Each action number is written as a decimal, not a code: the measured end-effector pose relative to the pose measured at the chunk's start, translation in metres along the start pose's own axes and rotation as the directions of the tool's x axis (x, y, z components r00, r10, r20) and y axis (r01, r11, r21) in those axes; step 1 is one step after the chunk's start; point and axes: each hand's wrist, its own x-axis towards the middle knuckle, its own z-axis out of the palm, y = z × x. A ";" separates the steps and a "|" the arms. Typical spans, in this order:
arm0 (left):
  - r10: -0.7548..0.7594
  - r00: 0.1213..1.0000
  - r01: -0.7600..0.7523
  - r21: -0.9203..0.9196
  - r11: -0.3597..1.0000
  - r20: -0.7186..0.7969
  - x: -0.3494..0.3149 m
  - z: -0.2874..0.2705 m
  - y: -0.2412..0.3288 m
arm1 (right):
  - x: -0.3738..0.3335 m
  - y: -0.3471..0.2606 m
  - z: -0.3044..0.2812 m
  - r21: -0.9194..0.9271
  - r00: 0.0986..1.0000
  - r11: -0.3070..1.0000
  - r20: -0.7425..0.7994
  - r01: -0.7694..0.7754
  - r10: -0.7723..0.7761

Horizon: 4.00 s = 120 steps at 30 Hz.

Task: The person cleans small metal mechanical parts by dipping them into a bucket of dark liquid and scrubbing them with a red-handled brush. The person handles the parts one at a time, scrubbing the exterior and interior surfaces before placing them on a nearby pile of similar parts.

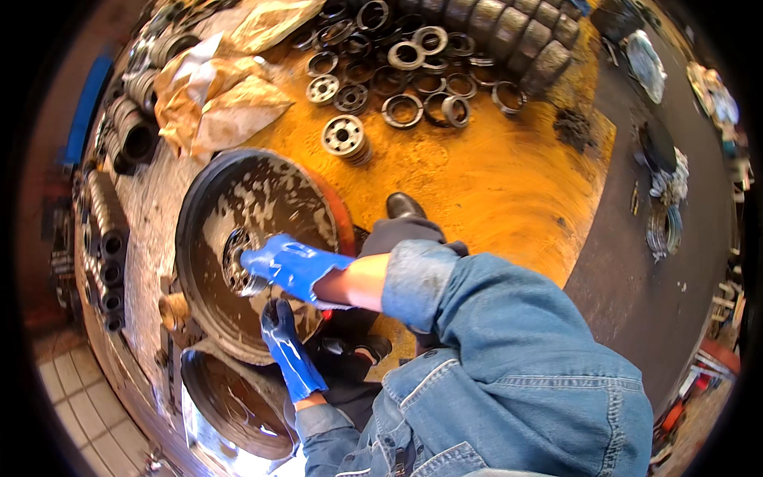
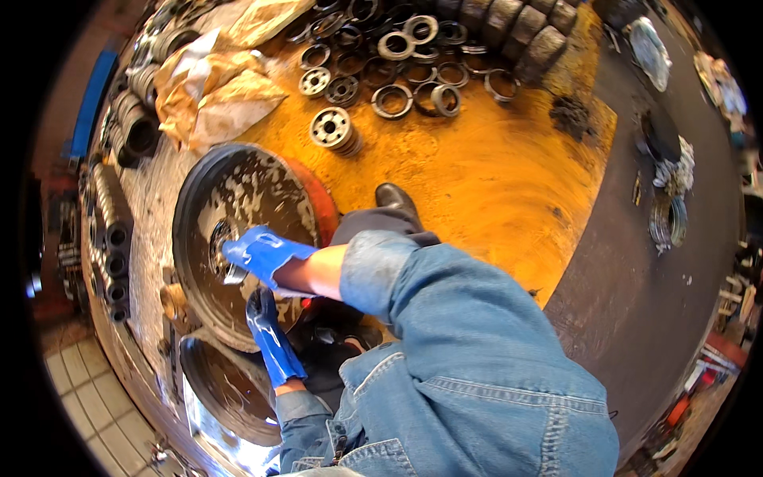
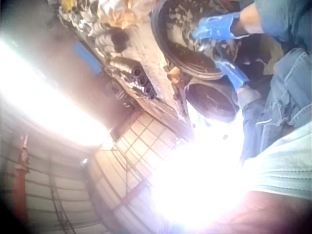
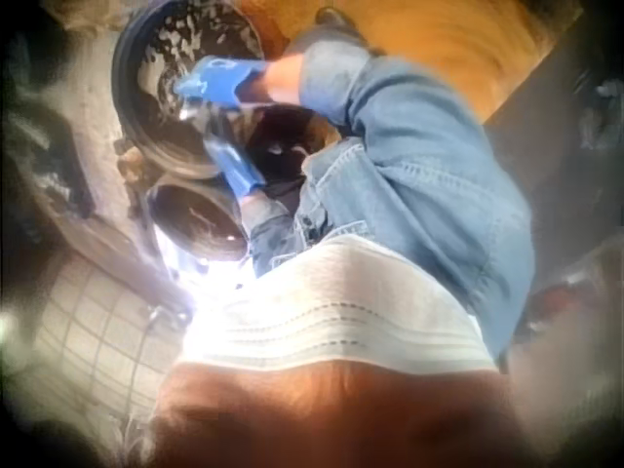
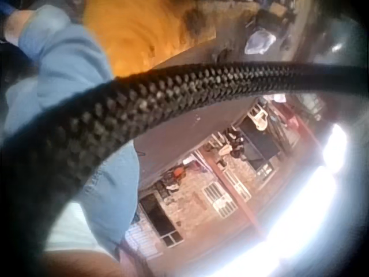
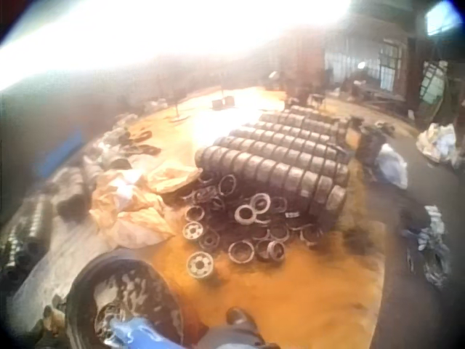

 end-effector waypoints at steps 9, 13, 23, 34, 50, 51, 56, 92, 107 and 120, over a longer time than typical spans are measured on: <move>-0.098 0.989 0.069 0.233 0.970 0.112 -0.005 0.032 -0.008 | 0.012 0.006 0.005 0.283 0.961 0.926 -0.037 -0.252 0.273; -0.121 0.986 0.118 0.035 0.992 0.114 -0.013 0.036 0.002 | 0.013 0.012 -0.003 0.278 0.969 0.935 -0.048 -0.219 0.241; -0.326 0.904 0.426 -0.530 0.733 0.276 -0.070 0.038 0.076 | 0.010 0.017 -0.002 0.260 0.973 0.941 -0.025 -0.216 0.230; -0.222 0.922 0.315 -0.282 0.906 0.317 -0.053 0.030 0.044 | 0.007 0.020 -0.001 0.244 0.972 0.943 -0.003 -0.228 0.236; 0.283 0.856 -0.406 0.221 0.887 0.433 -0.033 0.032 0.045 | 0.004 0.025 0.007 0.220 0.968 0.943 0.026 -0.249 0.249; 0.090 0.929 -0.089 -0.019 0.996 0.359 -0.036 0.025 0.013 | 0.004 0.021 0.011 0.224 0.970 0.944 0.041 -0.244 0.241; -0.049 0.945 0.069 -0.048 0.996 0.325 -0.032 0.022 0.000 | 0.001 0.025 0.014 0.204 0.966 0.945 0.051 -0.257 0.252; 0.081 0.994 -0.109 0.613 0.783 0.074 -0.018 0.044 -0.028 | 0.024 0.022 0.021 0.010 0.989 0.996 0.118 -0.087 0.085; -0.087 0.995 0.098 0.424 0.901 -0.045 -0.013 0.055 -0.027 | 0.031 0.032 0.027 0.478 0.919 0.785 0.186 -0.394 0.347; -0.297 0.955 0.293 0.147 0.945 0.011 -0.025 0.045 -0.008 | 0.038 0.030 0.011 0.591 0.912 0.715 0.097 -0.374 0.398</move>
